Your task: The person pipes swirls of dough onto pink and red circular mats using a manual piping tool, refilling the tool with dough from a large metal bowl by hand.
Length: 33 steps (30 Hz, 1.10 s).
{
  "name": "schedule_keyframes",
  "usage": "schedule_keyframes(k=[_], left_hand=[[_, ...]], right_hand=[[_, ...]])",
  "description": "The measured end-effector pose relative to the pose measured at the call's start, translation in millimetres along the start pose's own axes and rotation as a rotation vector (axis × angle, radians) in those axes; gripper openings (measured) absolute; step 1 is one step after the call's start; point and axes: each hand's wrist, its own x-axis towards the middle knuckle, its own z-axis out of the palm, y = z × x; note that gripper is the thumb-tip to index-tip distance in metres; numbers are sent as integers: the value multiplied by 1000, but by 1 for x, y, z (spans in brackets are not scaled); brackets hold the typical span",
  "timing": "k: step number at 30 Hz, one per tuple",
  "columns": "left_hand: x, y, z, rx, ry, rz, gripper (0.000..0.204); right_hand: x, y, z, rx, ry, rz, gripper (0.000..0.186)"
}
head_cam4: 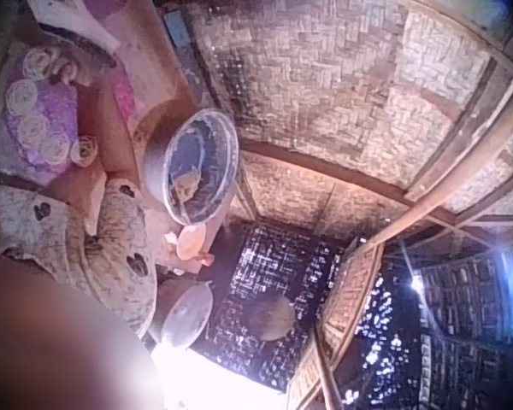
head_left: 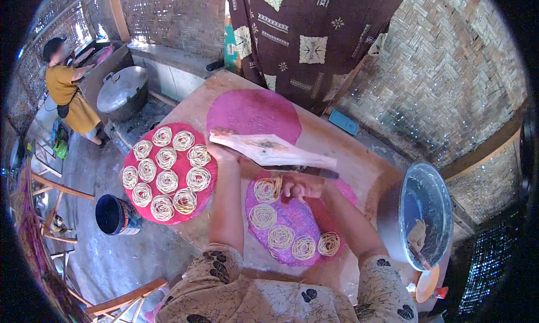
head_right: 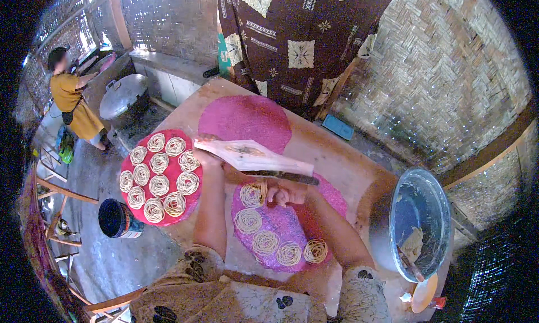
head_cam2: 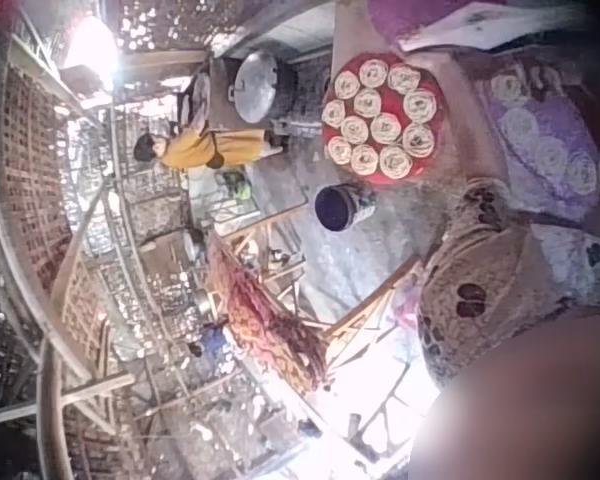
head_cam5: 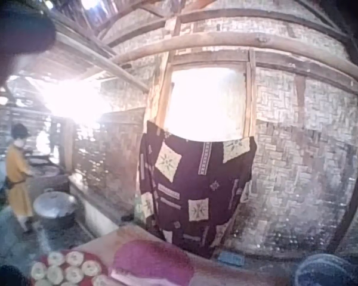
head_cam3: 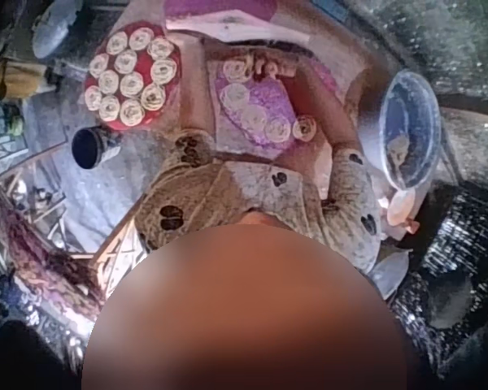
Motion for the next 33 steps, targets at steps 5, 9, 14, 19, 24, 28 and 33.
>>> schedule_keyframes(k=[5,9,14,19,24,28,33], left_hand=[[10,19,57,-113,-129,-65,38],[-4,37,119,-167,-379,-207,42],[-21,66,162,-17,-522,-171,40],[-24,65,168,-177,-406,-121,41],[-31,59,169,-134,-410,-128,40],[-30,57,169,-102,-413,-142,42],[-24,48,160,-3,-325,-184,45]], right_hand=[[27,-2,7,-586,145,-145,52],[31,-13,-3,-1114,135,-531,46],[7,-5,21,-1330,471,-555,37],[5,10,51,-1338,754,-262,23],[17,24,51,-1360,899,-503,23],[10,45,43,-1233,786,-425,27],[-32,21,43,-1253,595,-545,33]])
